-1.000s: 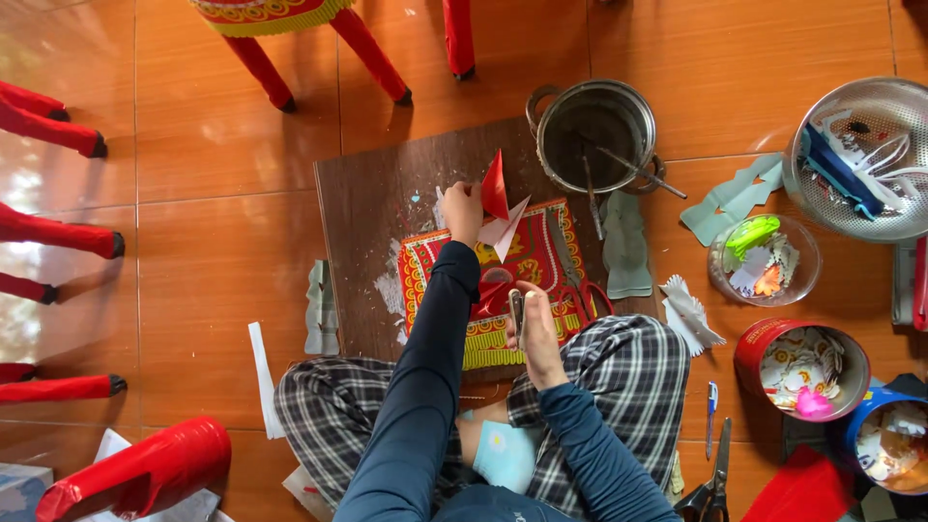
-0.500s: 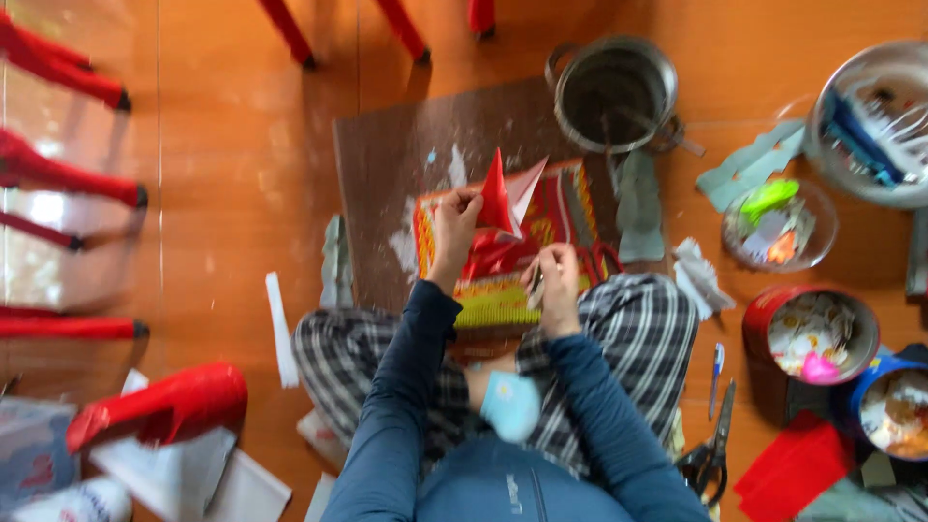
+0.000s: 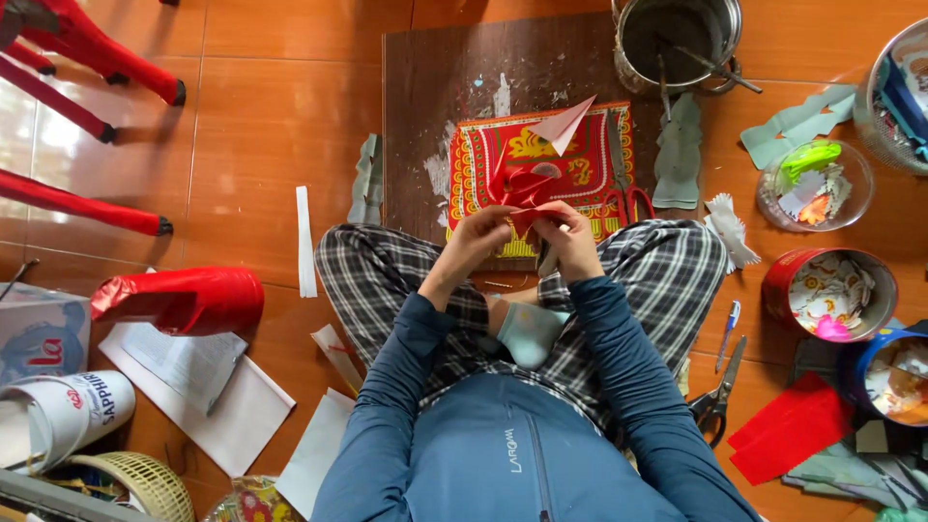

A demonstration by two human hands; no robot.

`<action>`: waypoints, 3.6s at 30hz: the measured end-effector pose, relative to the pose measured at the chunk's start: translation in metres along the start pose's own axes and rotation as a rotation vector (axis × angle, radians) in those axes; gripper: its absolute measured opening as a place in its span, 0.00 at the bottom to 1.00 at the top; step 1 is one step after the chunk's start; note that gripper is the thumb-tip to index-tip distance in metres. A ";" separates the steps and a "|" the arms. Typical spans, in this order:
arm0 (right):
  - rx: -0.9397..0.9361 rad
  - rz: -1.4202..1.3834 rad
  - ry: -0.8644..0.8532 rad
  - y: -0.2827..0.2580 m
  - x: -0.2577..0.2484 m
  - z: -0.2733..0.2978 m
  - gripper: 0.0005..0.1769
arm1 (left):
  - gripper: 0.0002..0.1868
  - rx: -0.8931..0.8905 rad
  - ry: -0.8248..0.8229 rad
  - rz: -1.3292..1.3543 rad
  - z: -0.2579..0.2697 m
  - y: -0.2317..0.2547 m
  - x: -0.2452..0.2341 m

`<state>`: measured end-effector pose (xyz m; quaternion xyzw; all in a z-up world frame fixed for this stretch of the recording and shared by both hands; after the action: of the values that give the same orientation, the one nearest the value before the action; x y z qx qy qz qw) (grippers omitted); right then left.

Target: Making traditional paper crafts by cutting, folding, and gluing paper onto a structure

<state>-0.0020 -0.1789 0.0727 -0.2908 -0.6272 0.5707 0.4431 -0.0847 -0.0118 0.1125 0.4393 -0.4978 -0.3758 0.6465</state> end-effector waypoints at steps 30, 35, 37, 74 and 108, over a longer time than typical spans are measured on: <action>0.351 -0.229 -0.091 0.004 0.003 0.010 0.08 | 0.13 -0.098 0.058 0.199 -0.025 -0.018 0.000; 0.273 0.010 -0.175 0.011 0.006 0.010 0.09 | 0.23 -0.066 -0.086 -0.146 -0.030 -0.001 0.003; 0.208 0.072 -0.191 -0.010 0.016 0.014 0.08 | 0.24 -0.105 -0.217 -0.285 -0.027 -0.002 0.006; 0.464 -0.117 -0.048 -0.017 -0.004 0.002 0.29 | 0.13 -0.258 0.478 0.331 0.012 -0.056 -0.012; 0.279 0.279 -0.103 0.040 -0.002 0.004 0.19 | 0.24 0.464 -0.106 -1.512 0.014 -0.027 0.023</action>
<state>-0.0105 -0.1750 0.0337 -0.2812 -0.5175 0.7221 0.3628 -0.0942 -0.0444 0.0961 0.7634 -0.1601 -0.6202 0.0834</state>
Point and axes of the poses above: each hand's wrist, its own z-axis away from the middle knuckle, its own x-axis out of the palm, y = z × x, the point moved 7 cm from there along -z, towards the middle knuckle, and after that the axes turned 9 degrees about z, right-handed, at the moved point
